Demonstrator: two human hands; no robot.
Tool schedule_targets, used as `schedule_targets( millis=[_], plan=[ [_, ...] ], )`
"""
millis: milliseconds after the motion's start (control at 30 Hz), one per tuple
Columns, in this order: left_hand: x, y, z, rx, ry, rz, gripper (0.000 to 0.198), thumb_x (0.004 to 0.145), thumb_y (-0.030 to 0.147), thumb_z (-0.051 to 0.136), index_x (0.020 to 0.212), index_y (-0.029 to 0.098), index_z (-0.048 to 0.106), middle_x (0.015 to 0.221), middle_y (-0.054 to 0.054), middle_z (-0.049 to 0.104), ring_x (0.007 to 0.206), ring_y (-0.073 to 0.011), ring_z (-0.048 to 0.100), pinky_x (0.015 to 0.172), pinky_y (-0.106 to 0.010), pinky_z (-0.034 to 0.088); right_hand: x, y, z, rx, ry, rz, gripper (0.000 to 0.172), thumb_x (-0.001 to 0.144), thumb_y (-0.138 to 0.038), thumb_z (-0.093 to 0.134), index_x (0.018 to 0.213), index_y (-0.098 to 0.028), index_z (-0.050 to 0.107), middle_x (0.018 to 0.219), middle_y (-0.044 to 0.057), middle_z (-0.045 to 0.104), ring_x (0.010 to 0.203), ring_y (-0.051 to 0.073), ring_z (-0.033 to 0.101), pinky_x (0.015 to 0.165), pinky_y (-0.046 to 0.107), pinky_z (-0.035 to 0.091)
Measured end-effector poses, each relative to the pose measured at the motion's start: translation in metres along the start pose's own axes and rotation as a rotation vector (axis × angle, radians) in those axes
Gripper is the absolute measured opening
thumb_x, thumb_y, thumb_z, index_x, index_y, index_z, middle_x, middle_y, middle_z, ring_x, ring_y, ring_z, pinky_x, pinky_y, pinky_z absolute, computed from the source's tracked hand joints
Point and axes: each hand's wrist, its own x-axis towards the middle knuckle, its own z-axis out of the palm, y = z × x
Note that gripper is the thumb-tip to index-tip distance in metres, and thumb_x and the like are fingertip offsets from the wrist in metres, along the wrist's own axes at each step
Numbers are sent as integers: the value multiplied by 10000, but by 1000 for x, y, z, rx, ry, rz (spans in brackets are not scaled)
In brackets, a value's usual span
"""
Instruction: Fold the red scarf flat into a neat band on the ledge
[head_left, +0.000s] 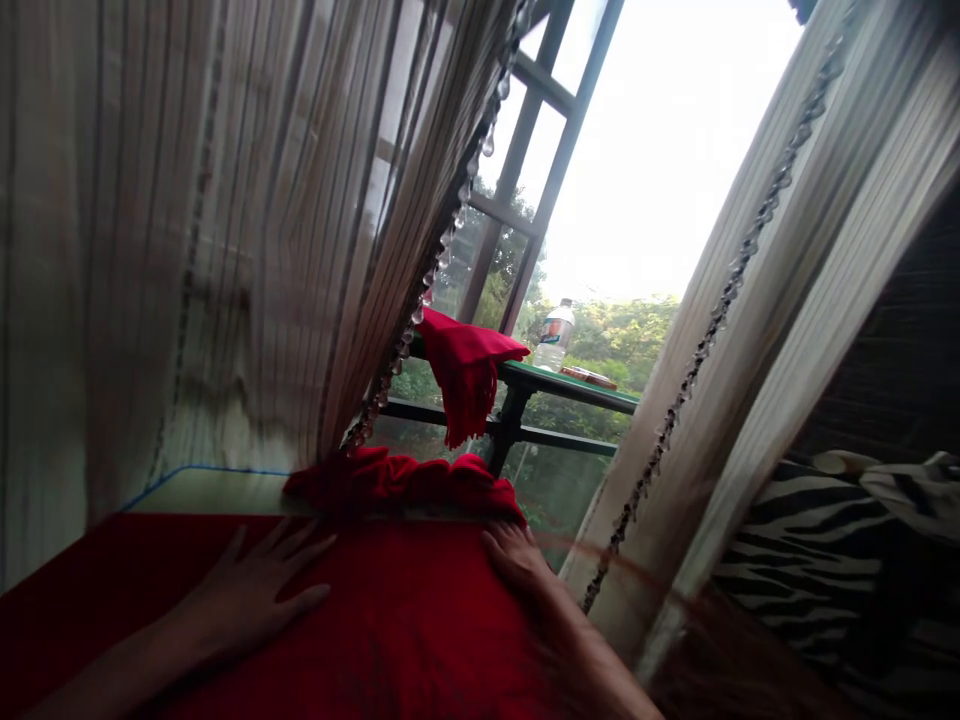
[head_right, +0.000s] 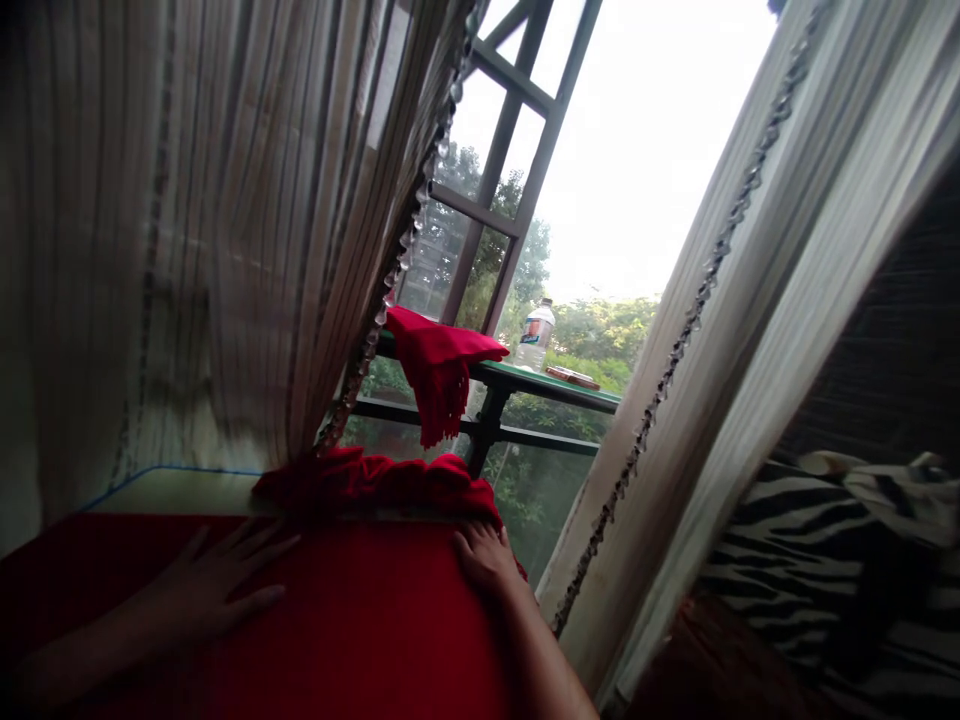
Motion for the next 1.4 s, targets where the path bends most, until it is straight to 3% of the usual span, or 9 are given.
schedule_targets(
  millis=[233,367,533,633,900,1033,1200,1300,1400],
  plan=[
    [-3,2,-2,-18,19,19,702,933,743,435,1552,422,357,1674,-46,247,1567,-395,109,1206,-758,-28,-8,-35,3,-70,52,111,493,1052,-434,299,1471,-316,529,1581,80,520,1512,375,368,1223,706,184],
    [-4,4,-4,0,7,12,723,927,766,408,1561,427,334,1681,-36,226,1572,-378,100,1213,-746,-6,-16,-83,5,-48,1,-17,557,1039,-535,346,1551,-326,413,1689,71,338,1575,351,229,1257,689,85],
    [-2,5,-8,8,-6,-7,734,916,752,436,1562,417,338,1680,-26,221,1570,-379,95,1223,-730,-3,-30,-132,23,21,-119,-215,617,998,-683,346,1565,-443,320,1711,-13,273,1585,300,221,1261,679,146],
    [-3,6,-11,8,-24,-4,727,923,746,425,1565,418,329,1681,-18,214,1571,-372,94,1227,-722,-11,-33,-116,27,47,-137,-194,611,1017,-651,313,1566,-389,353,1695,23,316,1578,283,243,1278,632,149],
    [-4,8,-10,21,-14,-20,679,946,654,458,1567,412,328,1684,-3,210,1576,-356,98,1232,-712,-3,-28,1,-10,-26,-54,58,518,1034,-405,362,1541,-326,430,1657,49,384,1558,261,290,1268,481,241],
    [-3,5,-9,-7,-7,-1,723,918,727,446,1559,407,351,1682,-24,222,1570,-373,104,1225,-724,-8,-30,14,-32,-50,-33,149,508,1034,-339,326,1521,-299,462,1617,96,444,1523,316,359,1194,578,335],
    [-2,7,-8,19,-23,-13,726,927,734,418,1572,418,314,1690,-12,200,1582,-345,91,1224,-709,-28,-66,-48,-36,-31,17,27,512,1034,-455,362,1535,-368,430,1668,60,353,1557,326,276,1227,630,280],
    [0,7,-6,50,-26,-32,709,944,696,417,1580,414,287,1696,-1,190,1589,-327,82,1227,-695,-19,-114,-98,-12,2,-34,-147,571,1008,-590,415,1559,-499,294,1704,-64,243,1576,298,228,1259,652,226],
    [5,-1,4,72,2,-36,715,941,648,452,1585,398,271,1695,9,199,1591,-316,91,1232,-682,19,-157,-115,11,-2,-104,-330,699,961,-632,508,1576,-512,199,1695,-45,260,1549,350,290,1216,711,275]
  ],
)
